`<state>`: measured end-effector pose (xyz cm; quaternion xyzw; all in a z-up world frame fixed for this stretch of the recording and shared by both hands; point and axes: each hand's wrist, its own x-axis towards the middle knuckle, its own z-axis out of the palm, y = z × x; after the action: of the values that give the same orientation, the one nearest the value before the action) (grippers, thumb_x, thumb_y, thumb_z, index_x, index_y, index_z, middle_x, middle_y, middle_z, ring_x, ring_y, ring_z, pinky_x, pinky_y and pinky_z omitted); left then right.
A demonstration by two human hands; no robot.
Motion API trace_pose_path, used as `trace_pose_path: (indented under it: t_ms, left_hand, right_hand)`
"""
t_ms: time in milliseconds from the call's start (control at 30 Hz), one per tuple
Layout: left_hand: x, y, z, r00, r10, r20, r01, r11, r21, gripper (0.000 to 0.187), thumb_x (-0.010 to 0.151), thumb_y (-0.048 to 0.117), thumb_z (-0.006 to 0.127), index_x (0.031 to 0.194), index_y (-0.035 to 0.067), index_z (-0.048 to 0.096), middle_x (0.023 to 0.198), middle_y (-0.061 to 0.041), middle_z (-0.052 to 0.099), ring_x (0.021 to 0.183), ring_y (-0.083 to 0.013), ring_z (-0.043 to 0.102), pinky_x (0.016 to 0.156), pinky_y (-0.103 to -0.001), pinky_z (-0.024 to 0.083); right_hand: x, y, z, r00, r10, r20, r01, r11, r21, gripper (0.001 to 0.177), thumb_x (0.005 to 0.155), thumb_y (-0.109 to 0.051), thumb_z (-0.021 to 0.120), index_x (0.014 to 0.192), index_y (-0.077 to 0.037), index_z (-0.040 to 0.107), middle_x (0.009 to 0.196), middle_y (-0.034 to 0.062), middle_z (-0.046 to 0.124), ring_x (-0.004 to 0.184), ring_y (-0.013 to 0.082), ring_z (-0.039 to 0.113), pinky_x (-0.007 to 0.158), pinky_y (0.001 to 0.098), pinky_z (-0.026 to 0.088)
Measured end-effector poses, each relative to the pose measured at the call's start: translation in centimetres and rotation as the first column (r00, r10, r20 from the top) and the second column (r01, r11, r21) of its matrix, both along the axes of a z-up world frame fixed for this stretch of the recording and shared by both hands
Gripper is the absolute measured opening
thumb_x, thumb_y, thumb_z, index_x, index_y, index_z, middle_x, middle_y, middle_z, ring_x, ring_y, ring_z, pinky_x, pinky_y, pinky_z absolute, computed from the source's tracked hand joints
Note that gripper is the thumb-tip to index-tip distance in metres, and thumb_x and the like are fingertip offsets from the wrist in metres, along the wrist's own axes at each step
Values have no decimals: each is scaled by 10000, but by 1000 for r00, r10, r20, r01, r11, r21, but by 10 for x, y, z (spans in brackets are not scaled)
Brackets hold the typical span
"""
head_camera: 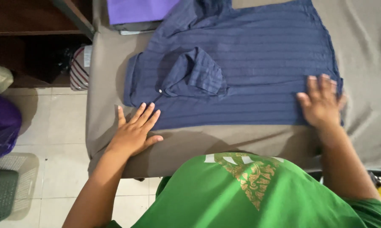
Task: The person folds a blue striped shirt and a white shirt on a gray ironing board. They smooth the fabric, fold the sleeves and sides, and then fold the shirts in half to create neat stacks.
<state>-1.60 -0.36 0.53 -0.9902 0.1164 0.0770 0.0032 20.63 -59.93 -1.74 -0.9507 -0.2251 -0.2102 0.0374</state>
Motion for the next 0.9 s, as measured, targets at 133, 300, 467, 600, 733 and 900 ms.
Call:
trace_pose_path:
  t_ms: [133,300,467,600,733,900]
  left_hand:
    - [2,-9,22,999,41,-15,-41,999,8,936,886,837,332,1581,212,295,1696,-48,178,1558,-311,115,1083,-841,-33]
    - [22,-40,24,860,-232,455,373,894,-250,525,989,510,619,1253,71,730,1384,-116,667,1351,-301,572,1184,-659,275]
    - [64,-66,-19,778,-277,564,495,823,-278,455,1021,509,552,1174,134,760,1236,-90,744,1247,-281,666,1096,-468,494]
    - [75,-73,-56,736,-286,614,571,750,-334,436,1012,461,586,1243,121,731,1265,-123,733,1239,-358,665,1041,-527,531]
    - [74,-72,-43,721,-252,645,571,744,-348,391,1005,427,627,1243,134,730,1264,-103,733,1249,-328,665,1036,-498,537]
    - [75,-69,-36,777,-309,548,565,727,-390,439,1036,463,552,1295,141,699,1323,-108,706,1291,-319,635,1085,-507,496]
  right_hand:
    - [15,18,44,664,-529,-529,563,819,-113,853,992,-656,263,1666,-136,206,1701,287,28,1533,465,-85,1125,787,-46]
    - [12,114,33,971,208,-121,-198,976,86,337,1065,-225,616,1380,-137,698,1233,178,707,1096,403,651,860,521,551]
    - [-36,272,59,768,640,9,-639,768,-47,245,1042,-323,529,1216,-245,684,948,-17,653,817,188,712,662,322,584]
    - [-28,325,57,858,509,63,-457,815,-357,518,1004,-612,430,1400,-321,592,970,26,615,719,214,704,589,363,572]
    - [-1,331,45,913,396,-100,-403,839,-365,569,1000,-671,392,1171,-186,635,966,54,607,741,262,717,610,402,580]
    - [50,305,24,901,417,119,-366,879,-307,174,921,-227,527,1059,-127,560,817,28,564,545,281,674,460,461,514]
